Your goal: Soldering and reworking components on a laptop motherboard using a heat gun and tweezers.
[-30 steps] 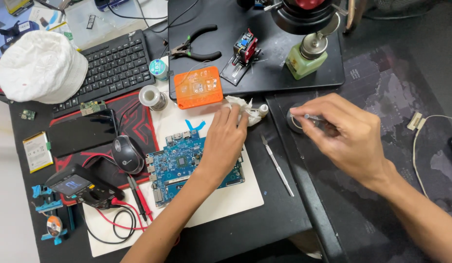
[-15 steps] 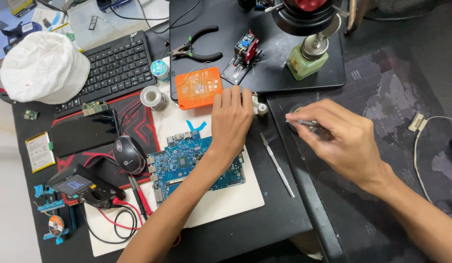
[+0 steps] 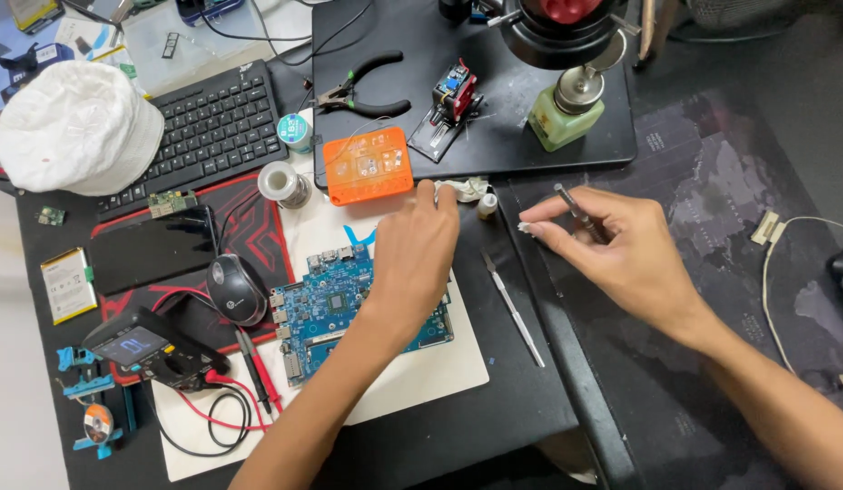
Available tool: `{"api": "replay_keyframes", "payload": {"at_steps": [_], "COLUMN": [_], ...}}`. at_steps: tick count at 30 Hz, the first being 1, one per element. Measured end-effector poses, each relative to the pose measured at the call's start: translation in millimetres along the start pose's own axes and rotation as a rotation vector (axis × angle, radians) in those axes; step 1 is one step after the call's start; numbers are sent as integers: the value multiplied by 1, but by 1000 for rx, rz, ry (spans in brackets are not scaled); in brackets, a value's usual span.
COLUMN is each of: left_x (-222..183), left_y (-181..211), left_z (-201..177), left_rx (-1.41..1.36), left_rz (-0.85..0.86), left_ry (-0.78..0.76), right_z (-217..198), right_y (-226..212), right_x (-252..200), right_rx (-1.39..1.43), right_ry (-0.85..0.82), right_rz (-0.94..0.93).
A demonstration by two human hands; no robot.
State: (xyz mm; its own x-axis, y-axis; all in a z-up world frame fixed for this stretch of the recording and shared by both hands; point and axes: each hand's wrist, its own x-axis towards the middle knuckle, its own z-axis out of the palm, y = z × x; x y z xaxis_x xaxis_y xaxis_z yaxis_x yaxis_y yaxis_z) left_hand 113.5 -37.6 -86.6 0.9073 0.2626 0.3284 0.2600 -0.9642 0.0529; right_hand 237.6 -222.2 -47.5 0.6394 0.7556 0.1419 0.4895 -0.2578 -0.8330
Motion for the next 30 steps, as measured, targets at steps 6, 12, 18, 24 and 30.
{"api": "replay_keyframes", "payload": {"at_steps": [6, 12, 18, 24, 30], "left_x": [-41, -57, -49, -47, -60], "left_y": [30, 37, 21, 11, 9], "left_z": [-37, -19, -8, -6, -1], "left_rx": [-442, -587, -713, -947, -1167], "left_rz": [52, 107, 76, -135, -326], "left_ry": [239, 369, 294, 218, 129], "right_z": [11, 27, 27, 18, 10], "right_y": [1, 11, 16, -5, -14], "right_x": [-2, -8, -10, -11, -13], "right_rx": [297, 526, 505, 57, 43], "right_ry": [-169, -256, -272, -183, -195], "right_rz": [208, 130, 61, 42, -34]}}
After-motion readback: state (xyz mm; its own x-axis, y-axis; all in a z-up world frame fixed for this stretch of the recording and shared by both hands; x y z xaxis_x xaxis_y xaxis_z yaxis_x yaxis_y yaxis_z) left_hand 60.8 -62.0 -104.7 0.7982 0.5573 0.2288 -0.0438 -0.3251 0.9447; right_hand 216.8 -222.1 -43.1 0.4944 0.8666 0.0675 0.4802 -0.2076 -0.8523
